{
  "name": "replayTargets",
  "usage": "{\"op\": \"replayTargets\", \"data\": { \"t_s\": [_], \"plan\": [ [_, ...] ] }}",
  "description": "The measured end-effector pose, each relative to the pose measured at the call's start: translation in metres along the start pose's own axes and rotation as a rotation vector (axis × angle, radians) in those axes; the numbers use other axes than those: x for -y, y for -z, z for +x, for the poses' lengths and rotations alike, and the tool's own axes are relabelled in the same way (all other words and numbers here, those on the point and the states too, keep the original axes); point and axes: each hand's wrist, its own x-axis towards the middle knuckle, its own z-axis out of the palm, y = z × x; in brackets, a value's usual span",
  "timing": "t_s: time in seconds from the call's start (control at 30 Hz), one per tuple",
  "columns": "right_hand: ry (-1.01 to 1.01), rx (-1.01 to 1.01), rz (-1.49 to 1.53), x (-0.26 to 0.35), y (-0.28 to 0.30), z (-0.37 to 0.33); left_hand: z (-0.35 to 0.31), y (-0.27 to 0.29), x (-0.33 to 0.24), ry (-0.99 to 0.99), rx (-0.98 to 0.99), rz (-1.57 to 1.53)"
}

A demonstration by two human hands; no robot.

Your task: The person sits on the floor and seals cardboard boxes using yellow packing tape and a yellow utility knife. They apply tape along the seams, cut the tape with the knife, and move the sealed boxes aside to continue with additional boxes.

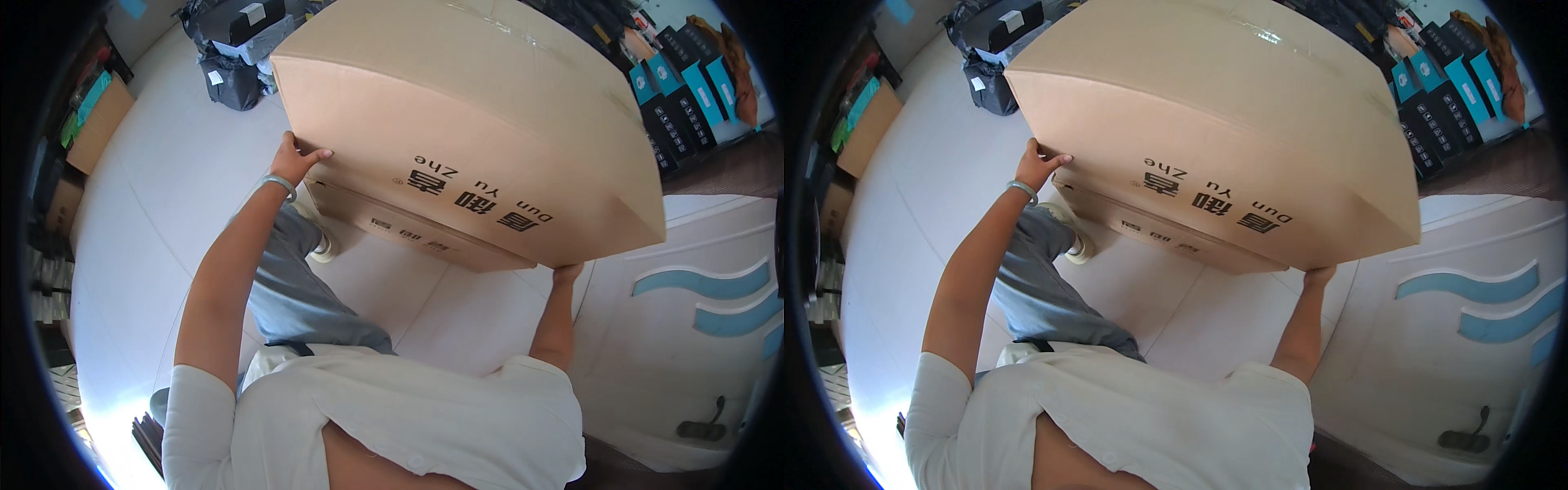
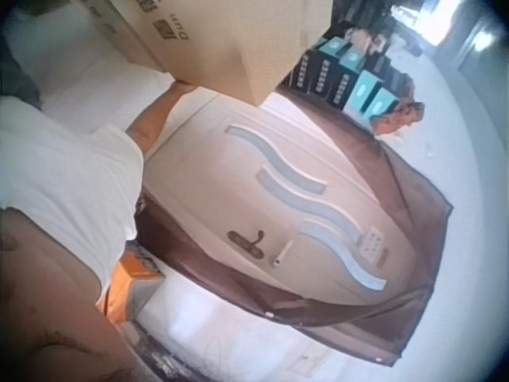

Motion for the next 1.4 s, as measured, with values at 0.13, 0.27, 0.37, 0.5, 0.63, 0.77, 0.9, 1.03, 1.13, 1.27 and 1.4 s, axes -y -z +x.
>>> {"op": "replayTargets", "data": {
  "t_s": [0.13,0.27,0.37,0.5,0.63,0.77,0.9,1.03,1.13,1.27,1.4],
  "plan": [
    [-0.032,-0.028,0.006,-0.040,-0.005,0.011,0.000,-0.007,0.023,-0.005,-0.021,-0.024],
    [-0.111,0.130,-0.064,-0.058,0.041,0.012,0.010,-0.004,0.029,0.045,0.000,-0.061],
    [-0.181,0.030,0.005,-0.073,0.015,-0.003,0.011,0.018,0.032,0.124,0.061,0.023],
    [-0.113,0.012,-0.141,-0.089,-0.044,-0.020,-0.034,0.026,0.028,0.249,-0.025,0.128],
    [0.246,0.263,-0.395,-0.095,-0.178,-0.123,-0.124,0.049,0.013,0.249,0.072,-1.229],
    [0.360,0.675,-0.357,-0.091,-0.289,-0.260,-0.240,0.072,0.046,0.316,0.700,-2.009],
    [0.244,1.015,-0.240,-0.088,-0.346,-0.368,-0.269,0.045,0.057,0.454,1.123,-2.024],
    [0.096,1.131,-0.126,-0.076,-0.376,-0.416,-0.245,0.074,0.039,0.042,1.231,-1.565],
    [-0.013,1.223,-0.043,-0.073,-0.400,-0.434,-0.250,0.095,0.078,-0.054,1.177,-1.527],
    [0.016,1.294,-0.078,-0.083,-0.392,-0.452,-0.290,0.138,0.205,0.175,0.013,-1.297],
    [0.425,1.261,-0.221,-0.091,-0.359,-0.469,-0.466,0.272,0.249,0.101,-0.999,-0.812]
  ]
}}
